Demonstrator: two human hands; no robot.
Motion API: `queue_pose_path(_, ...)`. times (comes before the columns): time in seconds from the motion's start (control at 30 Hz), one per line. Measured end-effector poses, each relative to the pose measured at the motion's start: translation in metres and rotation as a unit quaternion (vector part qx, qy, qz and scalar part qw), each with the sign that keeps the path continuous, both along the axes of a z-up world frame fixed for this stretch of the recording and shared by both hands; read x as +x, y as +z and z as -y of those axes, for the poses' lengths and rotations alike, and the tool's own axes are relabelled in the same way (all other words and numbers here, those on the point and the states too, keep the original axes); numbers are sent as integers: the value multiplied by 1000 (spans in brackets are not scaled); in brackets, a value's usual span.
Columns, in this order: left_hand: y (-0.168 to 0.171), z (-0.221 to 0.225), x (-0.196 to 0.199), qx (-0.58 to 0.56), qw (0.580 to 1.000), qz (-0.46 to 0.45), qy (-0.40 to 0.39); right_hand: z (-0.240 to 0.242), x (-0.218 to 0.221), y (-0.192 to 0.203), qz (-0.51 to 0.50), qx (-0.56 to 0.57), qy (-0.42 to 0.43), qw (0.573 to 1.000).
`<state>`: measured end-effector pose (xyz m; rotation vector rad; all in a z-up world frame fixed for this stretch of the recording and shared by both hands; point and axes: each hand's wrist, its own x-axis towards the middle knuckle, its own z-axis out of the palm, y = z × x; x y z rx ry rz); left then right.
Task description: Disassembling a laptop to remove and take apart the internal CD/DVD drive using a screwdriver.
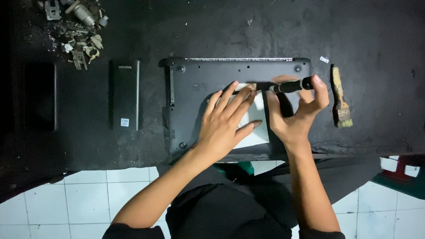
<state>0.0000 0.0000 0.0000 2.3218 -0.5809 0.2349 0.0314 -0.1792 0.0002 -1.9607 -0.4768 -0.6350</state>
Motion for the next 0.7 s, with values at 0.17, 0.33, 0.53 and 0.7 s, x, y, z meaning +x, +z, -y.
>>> queue_pose_path(0.17, 1, -2, 1, 8, 1000, -7, -8, 13, 2, -13, 8, -4, -34, 999)
queue_pose_path(0.33, 7, -3, 1, -8, 1000, -22, -10, 13, -4, -7, -5, 12, -79, 997)
queue_pose_path(0.53, 22, 2, 9, -33, 997, -72, 12, 10, -10, 2, -94, 231, -61, 966)
queue_pose_path(0.7, 28, 18, 26, -157, 985, -65, 35, 14, -8, 0, -78, 245, -41, 966)
